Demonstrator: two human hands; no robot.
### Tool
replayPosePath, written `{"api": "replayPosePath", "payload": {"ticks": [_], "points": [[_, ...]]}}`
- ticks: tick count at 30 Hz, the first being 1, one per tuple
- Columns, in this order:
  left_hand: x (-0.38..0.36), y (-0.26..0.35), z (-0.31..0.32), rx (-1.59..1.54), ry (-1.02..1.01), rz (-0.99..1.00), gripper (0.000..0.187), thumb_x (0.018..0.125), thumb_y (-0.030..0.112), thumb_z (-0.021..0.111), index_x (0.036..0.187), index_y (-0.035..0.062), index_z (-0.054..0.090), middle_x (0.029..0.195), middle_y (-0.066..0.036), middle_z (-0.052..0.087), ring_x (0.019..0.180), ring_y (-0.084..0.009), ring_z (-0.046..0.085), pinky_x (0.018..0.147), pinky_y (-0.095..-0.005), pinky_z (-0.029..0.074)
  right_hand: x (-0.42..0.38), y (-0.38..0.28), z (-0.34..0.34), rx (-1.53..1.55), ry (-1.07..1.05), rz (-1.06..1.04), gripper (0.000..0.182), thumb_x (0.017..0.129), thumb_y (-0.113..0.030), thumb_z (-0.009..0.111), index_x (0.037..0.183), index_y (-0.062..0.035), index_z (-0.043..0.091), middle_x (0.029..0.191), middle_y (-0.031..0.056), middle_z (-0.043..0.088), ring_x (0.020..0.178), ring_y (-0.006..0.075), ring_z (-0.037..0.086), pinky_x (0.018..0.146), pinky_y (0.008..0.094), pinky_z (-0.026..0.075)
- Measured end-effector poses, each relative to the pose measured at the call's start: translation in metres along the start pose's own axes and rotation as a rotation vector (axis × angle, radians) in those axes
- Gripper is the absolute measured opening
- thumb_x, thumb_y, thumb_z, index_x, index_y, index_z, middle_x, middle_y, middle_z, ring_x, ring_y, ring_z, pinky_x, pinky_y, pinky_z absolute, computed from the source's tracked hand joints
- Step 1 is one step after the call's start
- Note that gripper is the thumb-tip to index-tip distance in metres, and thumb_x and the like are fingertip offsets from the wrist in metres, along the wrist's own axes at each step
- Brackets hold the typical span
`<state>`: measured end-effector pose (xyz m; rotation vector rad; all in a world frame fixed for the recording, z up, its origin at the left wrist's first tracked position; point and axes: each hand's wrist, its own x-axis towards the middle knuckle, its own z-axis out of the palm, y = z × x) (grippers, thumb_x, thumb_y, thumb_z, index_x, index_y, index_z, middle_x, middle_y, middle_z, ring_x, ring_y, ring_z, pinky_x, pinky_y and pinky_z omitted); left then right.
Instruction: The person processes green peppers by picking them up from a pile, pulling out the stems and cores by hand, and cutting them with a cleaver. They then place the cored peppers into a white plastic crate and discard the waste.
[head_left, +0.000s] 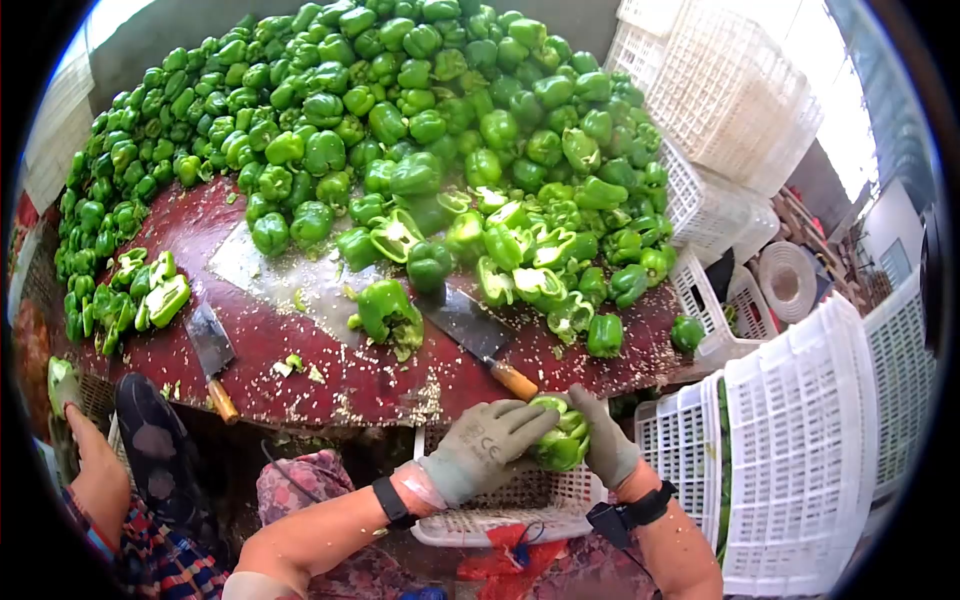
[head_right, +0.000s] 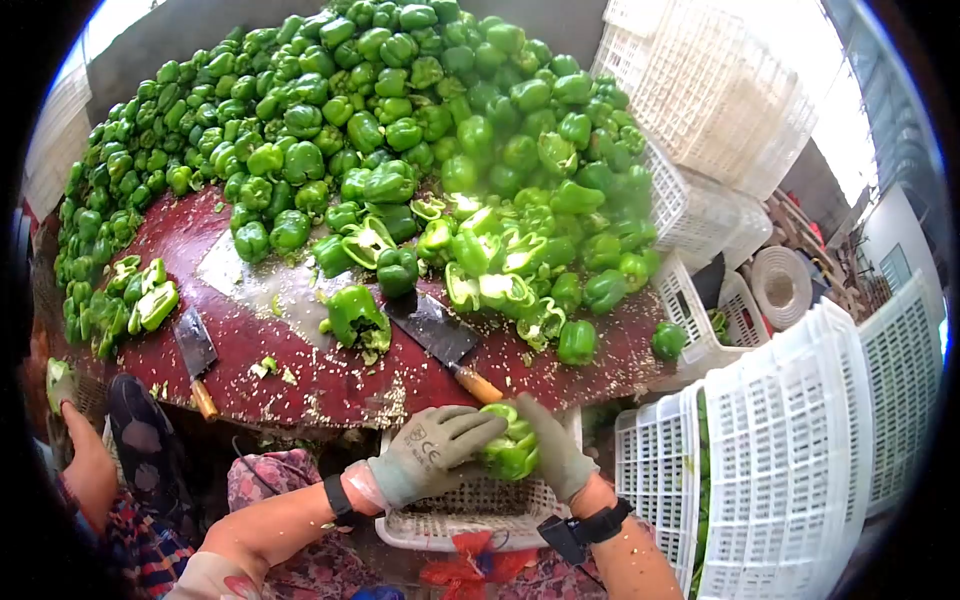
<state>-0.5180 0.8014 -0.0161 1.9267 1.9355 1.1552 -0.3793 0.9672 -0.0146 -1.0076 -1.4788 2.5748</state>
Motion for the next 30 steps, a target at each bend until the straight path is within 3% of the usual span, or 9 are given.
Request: {"api": "replayPosePath", "payload": {"ticks": [7,11,15,16,19,21,24,26,30], "points": [[-0.052,0.043,-0.002,-0.387,0.163,-0.258,0.052,0.079,0.014,0.078,0.127,0.0113,0.06,0.116,-0.01,0.065,0.106,-0.0249,0.064,0.09,-0.0349,0.053,-0.07,0.042,0.058,0.431,-0.105,-0.23,0.063,0.097,-0.056,0.047,0.129,-0.002,0.051,0.122,0.0135,0.061,0.11,0.0251,0.061,0.096,0.0396,0.051],[-0.055,0.047,-0.001,-0.492,0.087,-0.157,0.053,0.079,0.016,0.078,0.129,0.0144,0.06,0.119,-0.011,0.064,0.109,-0.0241,0.063,0.095,-0.0345,0.051,-0.076,0.066,0.092,0.523,-0.01,-0.526,0.048,0.096,-0.046,0.055,0.12,-0.0055,0.058,0.114,0.0097,0.064,0.104,0.0227,0.063,0.092,0.0369,0.052],[-0.059,0.041,-0.002,-0.396,-0.121,-0.235,0.054,0.08,0.03,0.077,0.128,0.012,0.058,0.119,-0.014,0.063,0.11,-0.0271,0.062,0.094,-0.0362,0.05,-0.062,0.091,0.069,0.445,0.087,-0.387,0.04,0.098,-0.036,0.054,0.12,-0.0036,0.059,0.111,0.0091,0.064,0.103,0.0189,0.062,0.093,0.0339,0.05],[-0.056,0.04,-0.007,-0.413,-0.215,-0.263,0.054,0.08,0.032,0.076,0.126,0.0112,0.058,0.119,-0.015,0.063,0.11,-0.0286,0.062,0.092,-0.0366,0.05,-0.063,0.092,0.059,0.353,0.017,-0.264,0.031,0.099,-0.033,0.053,0.121,-0.0126,0.062,0.118,0.007,0.062,0.105,0.0189,0.062,0.089,0.0333,0.052],[-0.059,0.03,-0.005,-0.401,-0.378,-0.25,0.057,0.079,0.039,0.076,0.125,0.0093,0.058,0.117,-0.016,0.063,0.108,-0.0315,0.062,0.091,-0.0373,0.05,-0.064,0.1,0.06,-0.753,0.299,-0.722,0.037,0.096,-0.023,0.057,0.127,-0.0032,0.057,0.114,0.01,0.063,0.103,0.0171,0.06,0.092,0.0292,0.048],[-0.063,0.021,0.004,-0.374,-0.451,-0.208,0.061,0.078,0.043,0.075,0.124,0.0082,0.058,0.116,-0.016,0.064,0.106,-0.0329,0.063,0.09,-0.0377,0.049,-0.063,0.103,0.057,-0.76,0.284,-0.676,0.033,0.099,-0.022,0.054,0.126,-0.0057,0.057,0.116,0.01,0.062,0.106,0.0223,0.061,0.092,0.0324,0.05],[-0.065,0.02,0.004,-0.428,-0.416,-0.25,0.061,0.081,0.033,0.076,0.133,0.0073,0.054,0.122,-0.014,0.063,0.109,-0.0252,0.062,0.091,-0.0339,0.049,-0.054,0.11,0.039,-0.283,0.156,-0.529,0.046,0.094,-0.031,0.063,0.13,-0.0043,0.054,0.119,0.0087,0.061,0.106,0.0214,0.06,0.093,0.0319,0.049],[-0.068,0.022,0.007,-0.692,-0.337,-0.293,0.06,0.084,0.027,0.075,0.135,0.0049,0.052,0.124,-0.011,0.062,0.11,-0.0191,0.06,0.091,-0.0314,0.049,-0.079,0.079,0.073,0.378,0.034,-0.316,0.049,0.093,-0.035,0.064,0.129,-0.004,0.054,0.117,0.0081,0.062,0.105,0.0215,0.061,0.093,0.033,0.05],[-0.07,0.031,0.014,-1.169,-0.252,-0.347,0.056,0.088,0.02,0.074,0.135,0.0003,0.05,0.123,-0.004,0.061,0.109,-0.0102,0.056,0.092,-0.0275,0.049,-0.081,0.086,0.08,0.472,-0.013,-0.456,0.047,0.094,-0.036,0.063,0.127,-0.0034,0.055,0.115,0.0085,0.063,0.103,0.0204,0.062,0.092,0.034,0.052]]}}
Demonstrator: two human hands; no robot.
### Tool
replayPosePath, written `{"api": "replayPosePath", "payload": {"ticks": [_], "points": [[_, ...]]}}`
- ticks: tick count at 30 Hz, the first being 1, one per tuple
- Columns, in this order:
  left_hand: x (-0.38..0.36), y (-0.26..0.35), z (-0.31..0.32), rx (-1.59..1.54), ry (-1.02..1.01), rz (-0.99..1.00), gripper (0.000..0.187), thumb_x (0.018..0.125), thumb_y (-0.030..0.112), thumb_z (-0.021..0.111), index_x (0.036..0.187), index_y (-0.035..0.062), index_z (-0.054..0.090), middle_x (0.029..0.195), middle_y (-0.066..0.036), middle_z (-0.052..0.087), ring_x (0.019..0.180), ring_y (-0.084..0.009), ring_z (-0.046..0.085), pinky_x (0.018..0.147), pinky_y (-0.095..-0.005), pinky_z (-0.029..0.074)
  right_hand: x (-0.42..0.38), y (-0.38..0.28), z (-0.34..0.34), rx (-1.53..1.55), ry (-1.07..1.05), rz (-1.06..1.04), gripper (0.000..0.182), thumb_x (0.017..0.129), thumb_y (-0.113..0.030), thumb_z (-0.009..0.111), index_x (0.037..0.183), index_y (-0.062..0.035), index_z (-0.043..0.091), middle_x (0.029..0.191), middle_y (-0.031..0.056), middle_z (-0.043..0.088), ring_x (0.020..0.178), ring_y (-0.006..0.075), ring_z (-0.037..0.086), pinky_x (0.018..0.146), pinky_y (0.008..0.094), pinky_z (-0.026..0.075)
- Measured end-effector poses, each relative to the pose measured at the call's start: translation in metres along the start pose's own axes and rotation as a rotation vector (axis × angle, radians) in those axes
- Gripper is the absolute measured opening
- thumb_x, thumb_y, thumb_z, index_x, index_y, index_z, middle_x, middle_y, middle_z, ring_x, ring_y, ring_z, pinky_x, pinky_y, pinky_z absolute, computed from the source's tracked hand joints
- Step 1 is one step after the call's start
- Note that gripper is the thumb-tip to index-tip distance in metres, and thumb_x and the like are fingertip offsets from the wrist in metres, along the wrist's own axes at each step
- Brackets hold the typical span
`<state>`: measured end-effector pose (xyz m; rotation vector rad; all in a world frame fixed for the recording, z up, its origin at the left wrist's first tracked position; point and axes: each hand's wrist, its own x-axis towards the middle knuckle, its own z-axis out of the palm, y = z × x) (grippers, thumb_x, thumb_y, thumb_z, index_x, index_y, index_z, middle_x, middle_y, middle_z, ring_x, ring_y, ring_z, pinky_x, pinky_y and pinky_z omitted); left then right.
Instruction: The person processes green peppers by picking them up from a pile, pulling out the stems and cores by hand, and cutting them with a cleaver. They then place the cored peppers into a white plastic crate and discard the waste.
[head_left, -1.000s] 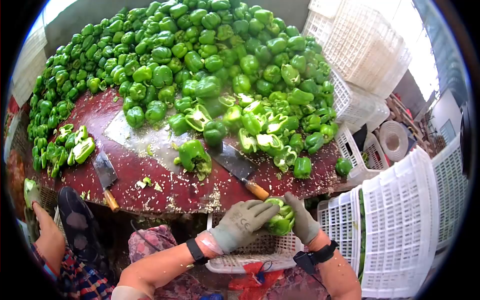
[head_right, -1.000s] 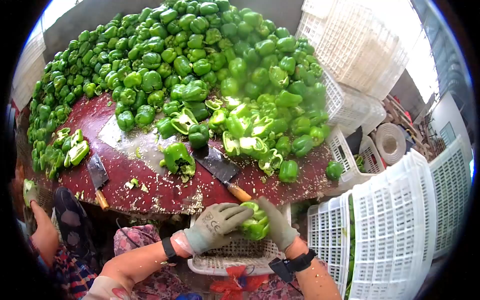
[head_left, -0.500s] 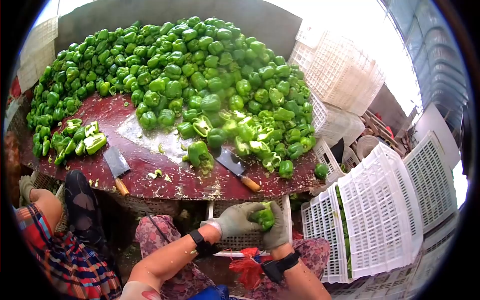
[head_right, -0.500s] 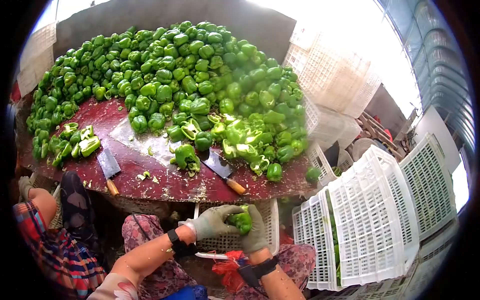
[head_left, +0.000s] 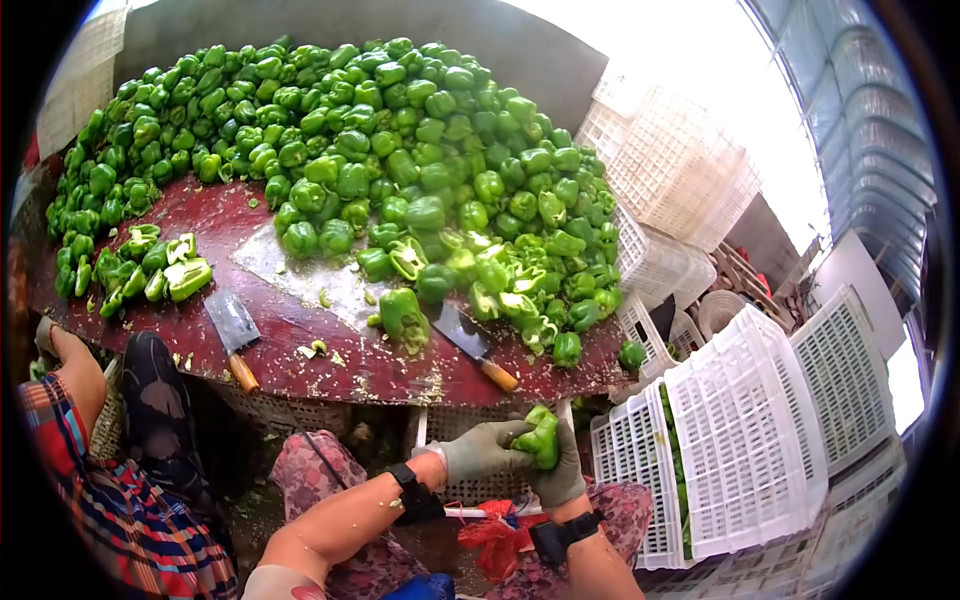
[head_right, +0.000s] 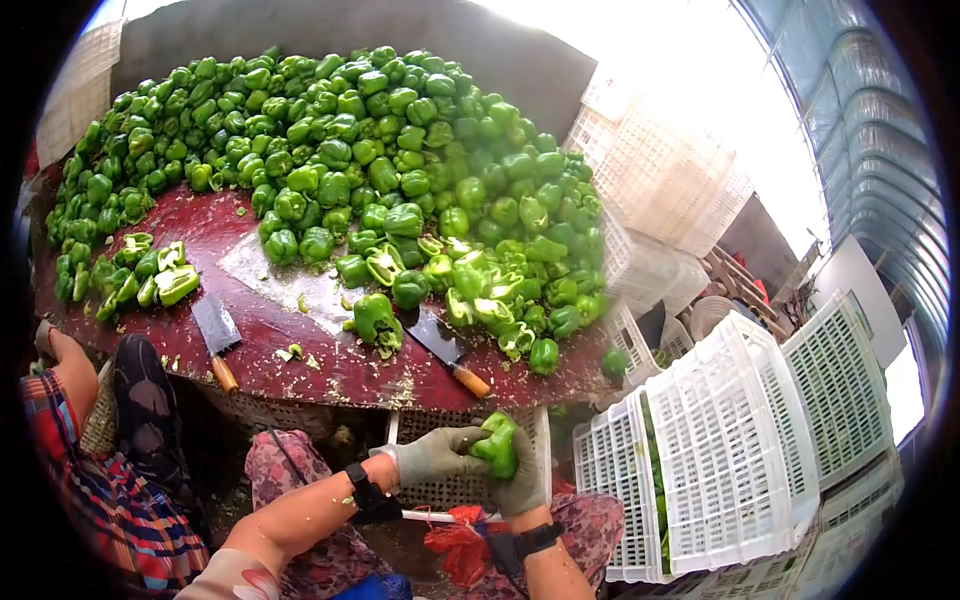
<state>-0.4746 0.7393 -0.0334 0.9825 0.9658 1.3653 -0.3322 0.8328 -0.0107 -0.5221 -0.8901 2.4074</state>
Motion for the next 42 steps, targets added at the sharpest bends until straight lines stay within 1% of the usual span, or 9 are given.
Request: {"api": "replayPosePath", "payload": {"ticks": [3,10,14,26,32,33,35,39,42], "points": [[0.002,0.01,-0.003,0.014,-0.082,-0.004,0.054,0.089,0.02,0.074,0.134,0.0011,0.052,0.119,-0.003,0.063,0.106,-0.0089,0.056,0.091,-0.0271,0.048,0.0,-0.002,0.0,-0.161,-0.024,-0.007,0.068,0.092,-0.043,0.062,0.149,-0.0212,0.032,0.124,0.0108,0.058,0.107,0.0237,0.061,0.096,0.0368,0.05],[0.005,0.016,-0.014,0.193,-0.167,-0.092,0.04,0.087,0.024,0.074,0.121,0.0051,0.062,0.109,-0.004,0.068,0.101,-0.0122,0.061,0.089,-0.0308,0.05,0.007,-0.014,0.023,-0.207,-0.049,0.105,0.042,0.094,-0.033,0.06,0.123,-0.0029,0.058,0.111,0.0067,0.065,0.098,0.0162,0.064,0.089,0.0291,0.051],[0.011,0.004,0.002,0.558,0.203,0.086,0.055,0.08,0.034,0.076,0.123,0.0049,0.058,0.114,-0.017,0.065,0.109,-0.0328,0.062,0.094,-0.0396,0.049,0.022,-0.01,0.02,-0.254,0.005,-0.008,0.037,0.095,-0.033,0.06,0.117,-0.0035,0.062,0.104,0.0059,0.066,0.094,0.0158,0.064,0.085,0.0294,0.052],[0.02,-0.009,-0.006,0.934,0.729,-0.022,0.046,0.08,0.024,0.072,0.12,0.0089,0.054,0.115,-0.015,0.058,0.101,-0.0357,0.062,0.086,-0.0433,0.051,0.021,0.042,-0.014,-0.152,0.301,-0.095,0.036,0.092,-0.04,0.063,0.113,-0.0116,0.061,0.097,0.0034,0.063,0.089,0.0174,0.062,0.079,0.0361,0.055],[0.009,0.019,-0.026,-0.341,0.421,-0.036,0.039,0.089,0.026,0.072,0.118,0.0079,0.054,0.104,-0.007,0.067,0.091,-0.0185,0.066,0.074,-0.0336,0.055,-0.006,-0.032,-0.018,-0.268,0.12,0.1,0.047,0.086,-0.044,0.069,0.112,-0.0062,0.061,0.097,0.0079,0.063,0.088,0.0206,0.064,0.076,0.0378,0.058],[0.01,0.012,-0.026,-0.394,0.377,-0.018,0.039,0.089,0.025,0.072,0.118,0.0084,0.053,0.104,-0.007,0.067,0.091,-0.0183,0.066,0.075,-0.0332,0.055,-0.001,-0.019,-0.039,-1.122,0.246,-0.23,0.05,0.08,-0.037,0.078,0.116,-0.0049,0.063,0.101,0.0084,0.063,0.088,0.0218,0.063,0.079,0.0341,0.055],[0.009,0.005,-0.022,-0.424,0.334,0.001,0.039,0.088,0.023,0.072,0.119,0.0093,0.053,0.104,-0.007,0.067,0.093,-0.0187,0.066,0.076,-0.0332,0.055,-0.013,-0.04,-0.008,-1.704,0.172,-0.547,0.053,0.074,-0.027,0.081,0.117,-0.0023,0.063,0.1,0.0118,0.063,0.088,0.0286,0.062,0.08,0.0384,0.053],[0.01,0.003,-0.018,-0.393,0.292,-0.033,0.04,0.087,0.018,0.072,0.122,0.0122,0.052,0.107,-0.007,0.066,0.095,-0.0213,0.066,0.08,-0.0363,0.056,-0.034,-0.14,0.021,-1.888,0.195,-1.159,0.049,0.07,-0.022,0.083,0.109,-0.0032,0.06,0.099,0.0163,0.061,0.095,0.0347,0.058,0.088,0.0432,0.046],[0.011,-0.001,-0.022,-0.401,0.277,-0.038,0.042,0.088,0.018,0.07,0.125,0.0154,0.052,0.107,-0.007,0.065,0.096,-0.021,0.065,0.081,-0.0378,0.056,-0.06,-0.255,0.029,-2.053,0.699,-1.589,0.045,0.074,-0.023,0.081,0.109,-0.0051,0.059,0.1,0.0134,0.061,0.092,0.0343,0.057,0.084,0.0454,0.045]]}}
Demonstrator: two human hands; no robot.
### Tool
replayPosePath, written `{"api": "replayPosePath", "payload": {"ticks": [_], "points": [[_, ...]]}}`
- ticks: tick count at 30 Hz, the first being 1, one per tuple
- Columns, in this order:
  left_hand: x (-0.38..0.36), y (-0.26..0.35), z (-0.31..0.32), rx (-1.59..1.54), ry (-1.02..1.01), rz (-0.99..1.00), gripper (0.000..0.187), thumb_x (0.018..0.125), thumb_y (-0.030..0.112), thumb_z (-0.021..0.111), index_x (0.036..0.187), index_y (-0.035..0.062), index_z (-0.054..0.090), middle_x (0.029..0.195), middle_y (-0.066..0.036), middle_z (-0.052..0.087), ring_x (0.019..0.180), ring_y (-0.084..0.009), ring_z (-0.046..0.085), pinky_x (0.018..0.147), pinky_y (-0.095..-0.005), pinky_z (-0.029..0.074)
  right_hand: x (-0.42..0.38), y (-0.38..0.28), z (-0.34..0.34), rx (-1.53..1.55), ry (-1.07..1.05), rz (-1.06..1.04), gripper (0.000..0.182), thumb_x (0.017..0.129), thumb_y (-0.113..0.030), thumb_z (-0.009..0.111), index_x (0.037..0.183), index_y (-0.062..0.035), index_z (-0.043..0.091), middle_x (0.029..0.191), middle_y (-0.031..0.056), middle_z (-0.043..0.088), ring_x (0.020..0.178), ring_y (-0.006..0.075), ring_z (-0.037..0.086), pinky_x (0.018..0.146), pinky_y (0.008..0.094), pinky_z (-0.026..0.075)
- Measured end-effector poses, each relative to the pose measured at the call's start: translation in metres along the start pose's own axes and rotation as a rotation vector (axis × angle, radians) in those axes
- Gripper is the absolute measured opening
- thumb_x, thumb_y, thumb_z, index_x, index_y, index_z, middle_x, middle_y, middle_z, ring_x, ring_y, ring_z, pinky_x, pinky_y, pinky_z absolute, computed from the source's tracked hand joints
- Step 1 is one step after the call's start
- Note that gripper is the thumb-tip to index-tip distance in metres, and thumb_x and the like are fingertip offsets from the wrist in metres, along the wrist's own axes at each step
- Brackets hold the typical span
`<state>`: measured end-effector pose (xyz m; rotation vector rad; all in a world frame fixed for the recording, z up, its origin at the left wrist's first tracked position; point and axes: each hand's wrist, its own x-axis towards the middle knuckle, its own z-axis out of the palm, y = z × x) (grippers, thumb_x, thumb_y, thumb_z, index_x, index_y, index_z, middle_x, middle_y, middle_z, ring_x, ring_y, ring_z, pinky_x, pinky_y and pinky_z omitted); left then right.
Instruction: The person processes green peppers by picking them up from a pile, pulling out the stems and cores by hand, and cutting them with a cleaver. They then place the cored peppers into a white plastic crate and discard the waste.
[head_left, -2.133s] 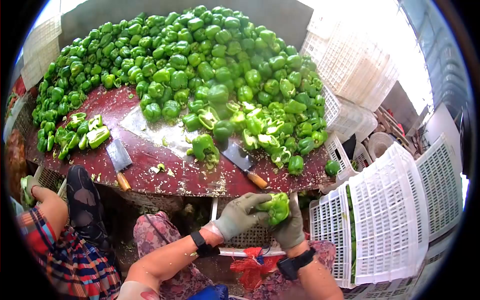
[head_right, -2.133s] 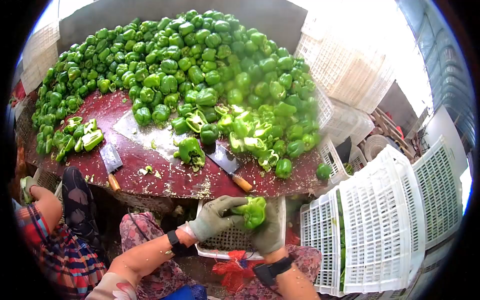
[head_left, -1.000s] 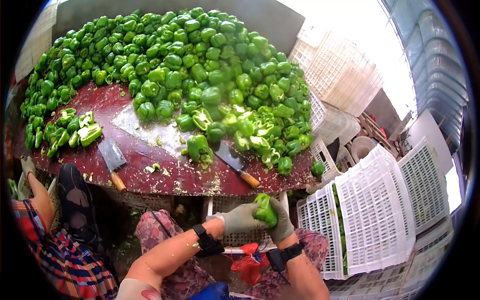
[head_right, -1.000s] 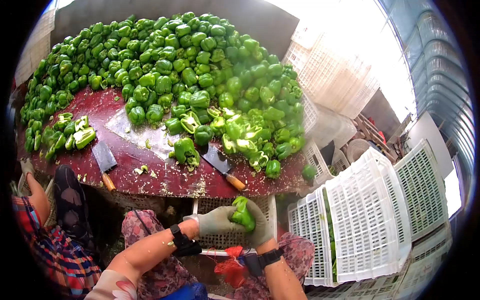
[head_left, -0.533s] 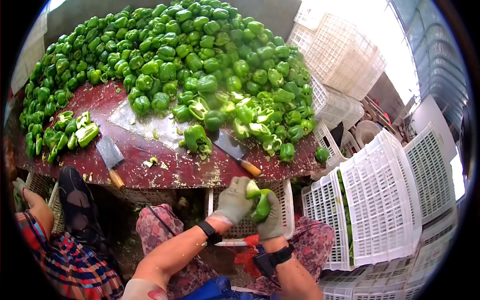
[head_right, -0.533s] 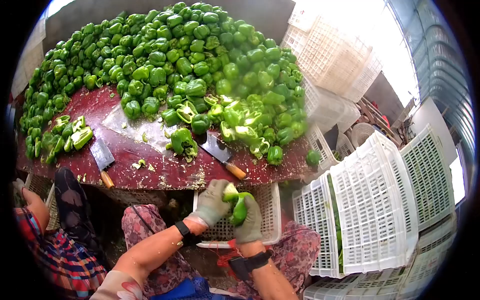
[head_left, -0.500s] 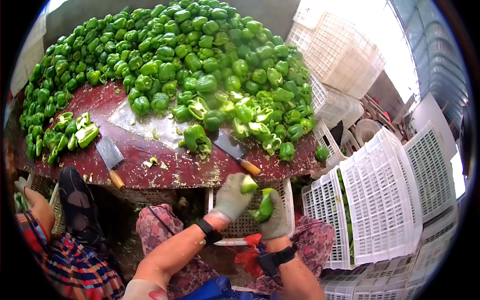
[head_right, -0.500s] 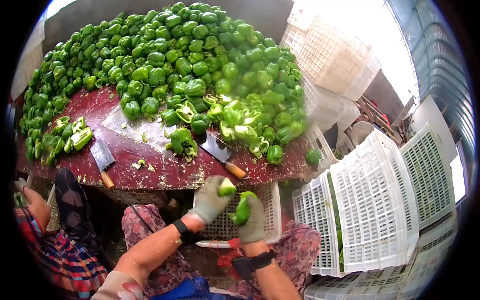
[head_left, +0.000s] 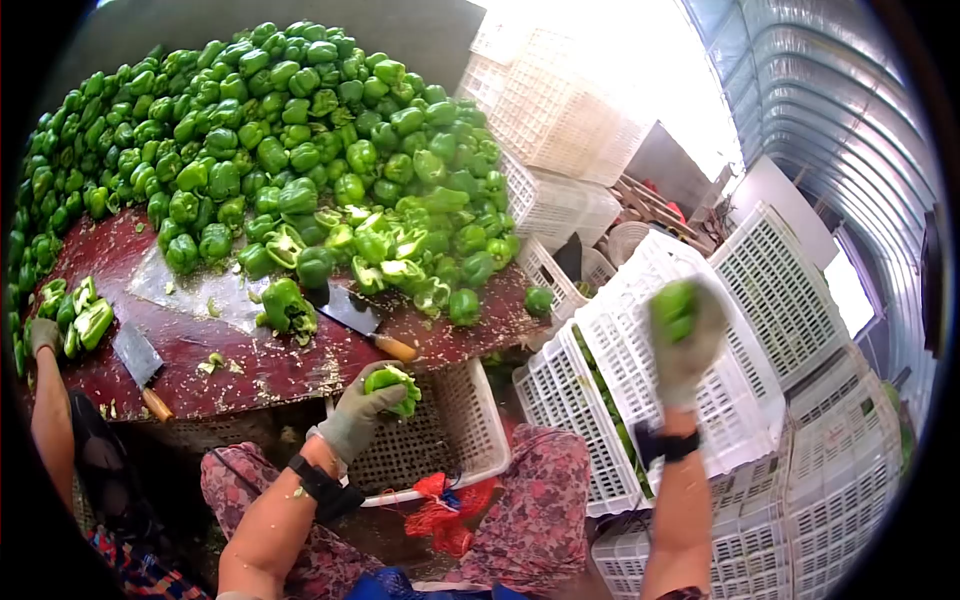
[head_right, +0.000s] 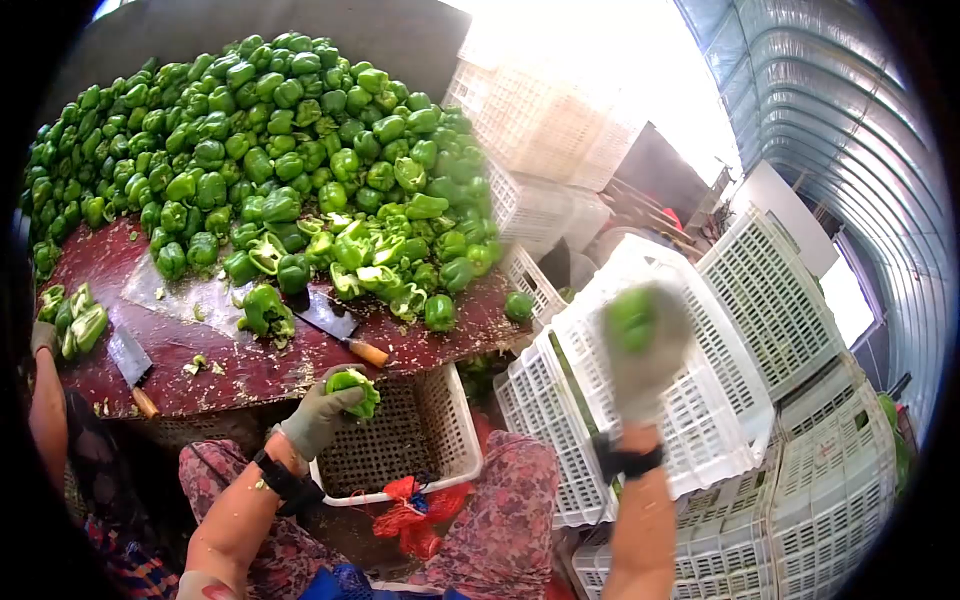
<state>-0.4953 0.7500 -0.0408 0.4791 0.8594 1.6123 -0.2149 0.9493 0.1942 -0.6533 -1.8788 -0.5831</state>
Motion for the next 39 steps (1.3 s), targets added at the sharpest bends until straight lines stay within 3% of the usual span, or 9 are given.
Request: {"api": "replayPosePath", "payload": {"ticks": [3,6,9,13,21,29,34,37,39], "points": [[-0.004,0.008,0.013,-0.016,-0.038,-0.003,0.038,0.09,0.021,0.067,0.125,0.015,0.052,0.107,-0.006,0.065,0.097,-0.0194,0.064,0.081,-0.037,0.054,0.046,0.075,-0.028,-0.804,0.08,0.01,0.061,0.079,-0.03,0.078,0.13,-0.005,0.055,0.13,0.0209,0.054,0.121,0.0386,0.049,0.101,0.0462,0.04],[0.002,-0.001,0.019,-0.132,-0.115,0.054,0.027,0.095,0.023,0.06,0.12,0.0137,0.056,0.111,-0.005,0.065,0.098,-0.0166,0.063,0.084,-0.0329,0.05,0.031,0.024,-0.029,-0.33,0.037,0.041,0.06,0.088,-0.022,0.071,0.137,0.0031,0.047,0.141,0.0224,0.047,0.131,0.0366,0.044,0.11,0.0476,0.034],[-0.003,0.005,0.03,-0.19,-0.168,-0.007,0.029,0.098,0.032,0.055,0.12,0.0125,0.057,0.115,-0.004,0.064,0.105,-0.016,0.061,0.09,-0.0354,0.048,-0.064,-0.064,0.019,0.645,-0.472,0.297,0.066,0.081,-0.007,0.076,0.139,0.0005,0.045,0.136,0.0192,0.052,0.124,0.0295,0.052,0.106,0.0392,0.041],[-0.001,-0.007,0.027,-0.392,-0.289,-0.045,0.041,0.101,0.045,0.048,0.123,0.0118,0.057,0.119,-0.002,0.063,0.108,-0.0154,0.06,0.092,-0.0342,0.047,-0.123,-0.165,0.062,0.673,-0.855,-0.055,0.068,0.086,-0.03,0.072,0.141,-0.0022,0.043,0.132,0.0215,0.053,0.121,0.038,0.052,0.101,0.0414,0.044],[-0.013,-0.012,0.018,0.299,0.026,0.09,0.051,0.094,0.047,0.062,0.128,0.0117,0.049,0.102,0.003,0.059,0.089,-0.0076,0.056,0.078,-0.0225,0.048,-0.154,-0.174,0.092,0.83,-0.884,0.066,0.041,0.097,-0.023,0.054,0.133,-0.0026,0.053,0.112,0.0222,0.064,0.102,0.0357,0.064,0.088,0.0405,0.05],[-0.017,-0.003,0.036,0.016,-0.019,-0.006,0.037,0.097,0.043,0.059,0.117,0.0124,0.058,0.096,0.007,0.058,0.079,-0.0033,0.053,0.07,-0.0204,0.044,-0.147,-0.191,0.071,0.97,-0.835,0.601,0.043,0.102,-0.041,0.049,0.117,-0.0031,0.061,0.09,0.0177,0.068,0.083,0.0294,0.068,0.072,0.0365,0.052],[-0.026,0.005,0.05,-0.091,0.028,-0.08,0.032,0.096,0.035,0.062,0.115,0.0086,0.06,0.09,0.006,0.06,0.075,-0.0038,0.054,0.067,-0.0199,0.044,-0.175,-0.195,0.075,1.112,-0.699,0.837,0.034,0.102,-0.034,0.053,0.107,-0.0021,0.063,0.081,0.0006,0.058,0.076,0.008,0.05,0.068,0.0261,0.045],[-0.025,-0.003,0.046,-0.128,0.001,-0.059,0.035,0.095,0.036,0.063,0.116,0.0089,0.059,0.091,0.006,0.06,0.075,-0.0027,0.054,0.065,-0.0191,0.044,-0.199,-0.189,0.091,1.275,-0.617,0.959,0.035,0.101,-0.036,0.055,0.106,-0.0027,0.064,0.082,-0.0032,0.06,0.072,0.0063,0.052,0.064,0.0235,0.046],[-0.028,-0.004,0.04,-0.16,-0.065,-0.077,0.043,0.092,0.041,0.066,0.12,0.0093,0.057,0.105,0.002,0.064,0.089,-0.0057,0.061,0.077,-0.0207,0.05,-0.17,-0.191,0.072,1.569,-0.736,1.398,0.033,0.1,-0.037,0.053,0.112,-0.0074,0.064,0.078,-0.0065,0.059,0.053,0.0,0.045,0.044,0.0168,0.038]]}}
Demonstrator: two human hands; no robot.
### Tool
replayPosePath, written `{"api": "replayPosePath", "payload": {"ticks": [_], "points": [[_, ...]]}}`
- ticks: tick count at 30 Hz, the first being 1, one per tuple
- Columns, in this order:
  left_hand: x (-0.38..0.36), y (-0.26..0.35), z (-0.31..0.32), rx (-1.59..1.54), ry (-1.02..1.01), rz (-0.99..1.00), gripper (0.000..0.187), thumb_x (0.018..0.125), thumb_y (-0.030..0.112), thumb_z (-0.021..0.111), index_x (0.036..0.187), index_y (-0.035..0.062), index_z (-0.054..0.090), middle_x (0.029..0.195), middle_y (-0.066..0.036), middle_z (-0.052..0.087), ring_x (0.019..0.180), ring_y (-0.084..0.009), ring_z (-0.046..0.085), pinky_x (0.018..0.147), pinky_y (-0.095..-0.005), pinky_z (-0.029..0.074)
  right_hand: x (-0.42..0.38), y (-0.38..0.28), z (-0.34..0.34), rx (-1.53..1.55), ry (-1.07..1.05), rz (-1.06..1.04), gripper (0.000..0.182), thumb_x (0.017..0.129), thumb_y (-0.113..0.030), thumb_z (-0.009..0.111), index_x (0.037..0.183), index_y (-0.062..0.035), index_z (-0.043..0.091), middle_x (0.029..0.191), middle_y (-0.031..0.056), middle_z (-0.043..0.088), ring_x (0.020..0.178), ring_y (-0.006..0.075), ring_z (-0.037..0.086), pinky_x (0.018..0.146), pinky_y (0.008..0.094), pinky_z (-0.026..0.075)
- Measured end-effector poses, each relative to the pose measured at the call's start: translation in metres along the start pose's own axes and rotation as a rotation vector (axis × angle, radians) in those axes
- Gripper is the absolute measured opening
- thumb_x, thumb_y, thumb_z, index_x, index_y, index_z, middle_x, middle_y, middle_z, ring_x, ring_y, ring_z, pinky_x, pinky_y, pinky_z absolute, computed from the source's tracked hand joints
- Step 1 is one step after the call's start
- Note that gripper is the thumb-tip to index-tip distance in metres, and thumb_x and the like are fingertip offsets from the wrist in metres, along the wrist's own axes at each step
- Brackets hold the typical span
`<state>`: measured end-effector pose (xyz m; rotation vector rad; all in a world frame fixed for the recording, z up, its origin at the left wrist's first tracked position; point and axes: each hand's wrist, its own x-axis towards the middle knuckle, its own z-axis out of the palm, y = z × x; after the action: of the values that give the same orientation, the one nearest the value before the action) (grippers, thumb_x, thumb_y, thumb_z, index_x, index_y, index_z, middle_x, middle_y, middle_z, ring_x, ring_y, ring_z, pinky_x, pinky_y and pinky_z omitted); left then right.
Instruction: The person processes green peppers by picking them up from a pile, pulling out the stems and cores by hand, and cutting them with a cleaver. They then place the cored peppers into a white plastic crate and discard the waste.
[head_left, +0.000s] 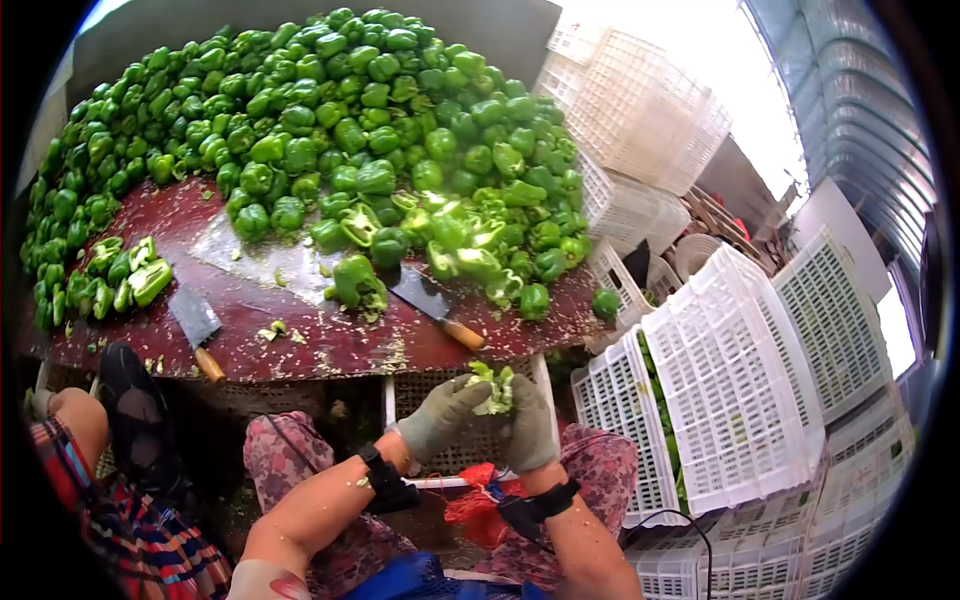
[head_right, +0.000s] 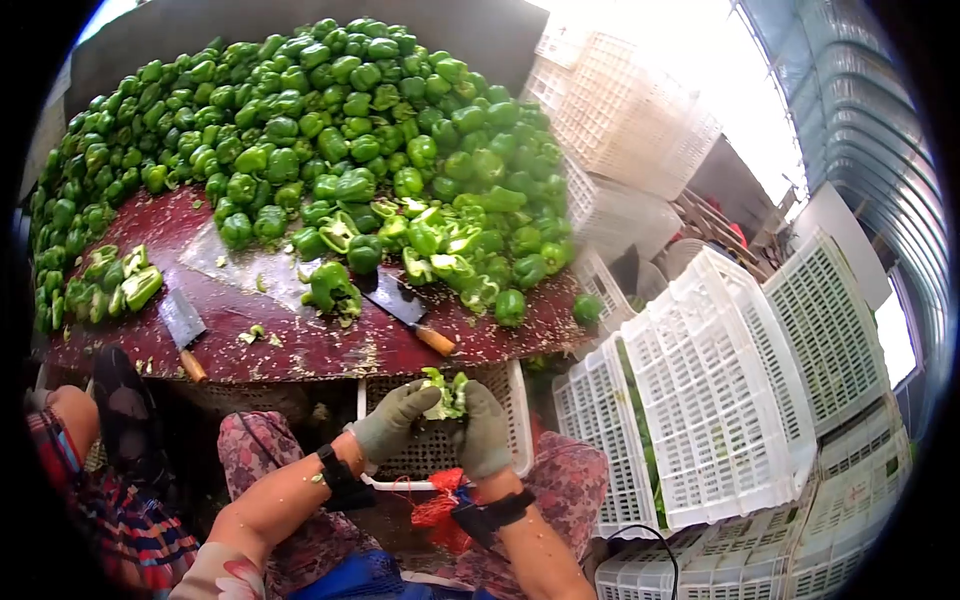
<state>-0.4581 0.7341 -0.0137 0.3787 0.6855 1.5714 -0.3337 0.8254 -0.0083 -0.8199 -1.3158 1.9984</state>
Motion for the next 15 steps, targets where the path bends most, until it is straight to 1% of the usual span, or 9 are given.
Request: {"api": "replayPosePath", "payload": {"ticks": [1,2,4,5,8,9,12,13,15], "points": [[-0.004,0.004,0.004,0.025,-0.008,0.005,0.043,0.092,0.041,0.066,0.12,0.0094,0.057,0.102,0.002,0.064,0.087,-0.0056,0.061,0.074,-0.0211,0.05,-0.002,-0.009,0.008,0.101,0.007,0.018,0.034,0.101,-0.036,0.053,0.113,-0.0067,0.063,0.08,-0.0045,0.061,0.058,0.0024,0.05,0.049,0.0183,0.042],[-0.007,0.01,0.006,0.05,-0.018,0.011,0.042,0.092,0.04,0.066,0.12,0.0096,0.058,0.1,0.003,0.064,0.084,-0.0055,0.06,0.071,-0.0215,0.049,-0.001,-0.012,0.01,0.116,-0.006,-0.007,0.034,0.101,-0.036,0.052,0.114,-0.0057,0.063,0.083,-0.0026,0.062,0.063,0.0048,0.053,0.055,0.0201,0.045],[-0.005,0.016,0.001,0.435,0.006,0.048,0.043,0.09,0.04,0.069,0.118,0.0098,0.059,0.098,0.004,0.064,0.081,-0.0059,0.061,0.068,-0.0233,0.05,0.001,-0.015,0.008,0.063,-0.051,-0.1,0.037,0.1,-0.036,0.053,0.115,-0.0037,0.062,0.089,0.0015,0.065,0.075,0.0094,0.06,0.066,0.0239,0.049],[-0.002,0.014,0.001,0.502,0.026,0.093,0.047,0.087,0.04,0.072,0.118,0.0077,0.058,0.098,-0.001,0.067,0.081,-0.0127,0.065,0.071,-0.029,0.053,0.005,-0.012,0.002,-0.064,-0.068,-0.139,0.038,0.1,-0.036,0.054,0.115,-0.0027,0.061,0.093,0.0032,0.066,0.081,0.0112,0.061,0.07,0.0256,0.049],[0.001,0.007,-0.006,1.385,0.191,0.22,0.051,0.085,0.041,0.074,0.118,0.0061,0.058,0.098,-0.008,0.068,0.083,-0.0196,0.067,0.074,-0.0331,0.053,0.017,0.004,-0.021,-0.561,-0.068,-0.196,0.042,0.098,-0.038,0.056,0.116,-0.0003,0.061,0.102,0.0076,0.066,0.096,0.0157,0.061,0.084,0.03,0.048],[0.003,-0.003,-0.013,1.415,0.161,0.299,0.052,0.084,0.042,0.074,0.117,0.005,0.058,0.102,-0.015,0.067,0.088,-0.0252,0.067,0.077,-0.0351,0.052,-0.006,-0.034,0.014,-1.043,-0.038,-0.065,0.043,0.097,-0.039,0.058,0.116,-0.0001,0.061,0.102,0.0068,0.065,0.094,0.0142,0.058,0.083,0.0289,0.047],[0.0,-0.003,-0.01,1.322,0.102,0.293,0.051,0.084,0.04,0.076,0.116,0.0048,0.058,0.103,-0.014,0.067,0.09,-0.0211,0.066,0.079,-0.0335,0.052,0.009,-0.005,-0.016,-0.638,-0.098,-0.074,0.042,0.097,-0.039,0.058,0.116,-0.0011,0.061,0.1,0.0054,0.065,0.092,0.0146,0.058,0.081,0.0288,0.047],[0.002,-0.004,-0.013,1.264,0.058,0.281,0.05,0.084,0.037,0.076,0.116,0.004,0.058,0.102,-0.013,0.067,0.092,-0.0173,0.064,0.081,-0.0321,0.051,0.009,-0.004,-0.018,-0.578,-0.124,-0.089,0.039,0.098,-0.038,0.058,0.111,-0.0017,0.062,0.096,0.0032,0.064,0.087,0.0131,0.06,0.075,0.0274,0.049],[0.001,-0.003,-0.013,1.096,-0.021,0.254,0.049,0.084,0.036,0.077,0.116,0.0039,0.058,0.102,-0.011,0.066,0.091,-0.0154,0.063,0.082,-0.0312,0.051,0.003,-0.011,-0.02,-0.295,-0.127,0.013,0.037,0.098,-0.038,0.057,0.107,-0.0029,0.062,0.093,0.0012,0.063,0.081,0.0106,0.06,0.069,0.0253,0.049]]}}
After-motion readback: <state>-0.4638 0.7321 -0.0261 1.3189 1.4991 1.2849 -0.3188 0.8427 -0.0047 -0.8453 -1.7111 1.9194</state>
